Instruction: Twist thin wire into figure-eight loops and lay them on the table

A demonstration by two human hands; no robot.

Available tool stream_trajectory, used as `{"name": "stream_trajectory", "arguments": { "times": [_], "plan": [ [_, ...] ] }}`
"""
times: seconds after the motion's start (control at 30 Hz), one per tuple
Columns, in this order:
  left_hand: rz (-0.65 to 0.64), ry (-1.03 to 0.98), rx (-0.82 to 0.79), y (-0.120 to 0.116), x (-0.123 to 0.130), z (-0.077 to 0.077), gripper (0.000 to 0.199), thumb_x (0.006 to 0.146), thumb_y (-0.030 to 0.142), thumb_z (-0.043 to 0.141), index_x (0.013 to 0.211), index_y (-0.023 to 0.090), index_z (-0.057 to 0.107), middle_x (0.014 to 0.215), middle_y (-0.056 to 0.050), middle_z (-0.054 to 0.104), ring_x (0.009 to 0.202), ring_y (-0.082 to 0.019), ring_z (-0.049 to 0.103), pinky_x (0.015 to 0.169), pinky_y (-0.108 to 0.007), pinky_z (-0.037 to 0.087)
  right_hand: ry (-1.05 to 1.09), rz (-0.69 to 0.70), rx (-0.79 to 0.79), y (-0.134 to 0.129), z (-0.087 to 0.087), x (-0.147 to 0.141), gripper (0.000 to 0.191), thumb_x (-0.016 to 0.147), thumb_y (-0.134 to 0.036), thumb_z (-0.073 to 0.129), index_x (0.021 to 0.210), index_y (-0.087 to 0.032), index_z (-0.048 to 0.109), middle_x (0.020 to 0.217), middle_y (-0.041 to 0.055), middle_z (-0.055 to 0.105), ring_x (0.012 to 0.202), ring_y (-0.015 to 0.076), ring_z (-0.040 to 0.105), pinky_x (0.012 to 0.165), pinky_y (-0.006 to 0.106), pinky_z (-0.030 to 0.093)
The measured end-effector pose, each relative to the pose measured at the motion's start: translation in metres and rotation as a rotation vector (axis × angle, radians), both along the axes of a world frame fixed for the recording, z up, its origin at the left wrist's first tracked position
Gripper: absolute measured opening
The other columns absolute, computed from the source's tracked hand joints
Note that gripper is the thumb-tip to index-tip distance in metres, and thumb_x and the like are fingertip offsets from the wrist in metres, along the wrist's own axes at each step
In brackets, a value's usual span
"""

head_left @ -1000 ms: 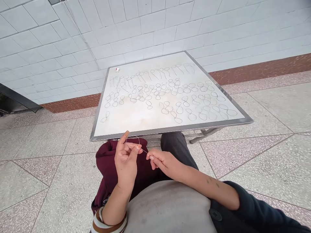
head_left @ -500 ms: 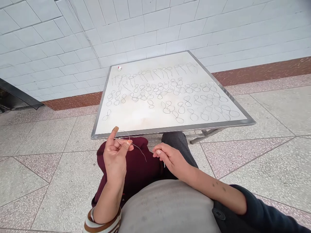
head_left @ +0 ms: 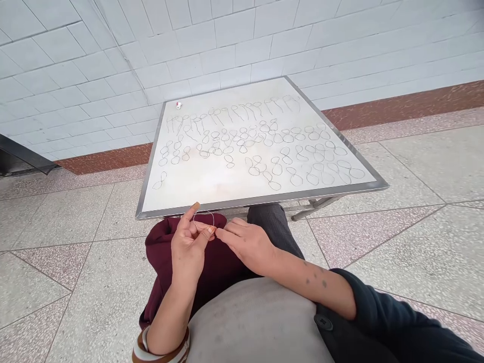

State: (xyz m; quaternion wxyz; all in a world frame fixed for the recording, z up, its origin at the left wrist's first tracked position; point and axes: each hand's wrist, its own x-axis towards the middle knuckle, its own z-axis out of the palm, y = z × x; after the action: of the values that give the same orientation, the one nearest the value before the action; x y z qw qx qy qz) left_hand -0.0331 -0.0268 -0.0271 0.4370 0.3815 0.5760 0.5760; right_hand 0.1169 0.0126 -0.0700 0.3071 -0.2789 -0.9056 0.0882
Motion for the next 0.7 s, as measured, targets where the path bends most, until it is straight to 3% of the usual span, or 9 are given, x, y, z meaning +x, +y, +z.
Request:
{"name": "stream_trajectory", "arguments": {
  "times": [0.1, 0.43, 0.7],
  "plan": [
    [0.017, 0.03, 0.002, 0.0, 0.001, -0.001, 0.059, 0.076, 0.019, 0.07, 0.132, 0.017, 0.05, 0.07, 0.003, 0.065, 0.069, -0.01, 0.06, 0.077, -0.025, 0.05, -0.021, 0.034, 0.032, 0.001, -0.002, 0.002, 0.023, 0.093, -0.009, 0.04, 0.098, -0.018, 0.061, 0.073, 0.0023, 0.056, 0.068, 0.0153, 0.043, 0.058, 0.027, 0.035],
    [0.148, 0.092, 0.094, -0.001, -0.003, -0.003, 0.053, 0.075, 0.021, 0.071, 0.126, 0.021, 0.058, 0.072, 0.003, 0.065, 0.068, -0.01, 0.06, 0.077, -0.025, 0.051, 0.073, -0.034, -0.009, -0.006, -0.01, 0.005, 0.017, 0.093, -0.011, 0.044, 0.087, -0.017, 0.058, 0.07, 0.0005, 0.056, 0.066, 0.0138, 0.042, 0.06, 0.025, 0.037],
    [0.106, 0.059, 0.078, 0.0, 0.002, -0.004, 0.058, 0.075, 0.021, 0.072, 0.13, 0.021, 0.054, 0.069, 0.004, 0.064, 0.07, -0.01, 0.062, 0.077, -0.025, 0.053, 0.119, -0.049, -0.098, -0.008, -0.014, 0.017, 0.015, 0.096, -0.016, 0.043, 0.093, -0.018, 0.057, 0.075, 0.0029, 0.062, 0.071, 0.0149, 0.052, 0.065, 0.026, 0.044]
  ]
}}
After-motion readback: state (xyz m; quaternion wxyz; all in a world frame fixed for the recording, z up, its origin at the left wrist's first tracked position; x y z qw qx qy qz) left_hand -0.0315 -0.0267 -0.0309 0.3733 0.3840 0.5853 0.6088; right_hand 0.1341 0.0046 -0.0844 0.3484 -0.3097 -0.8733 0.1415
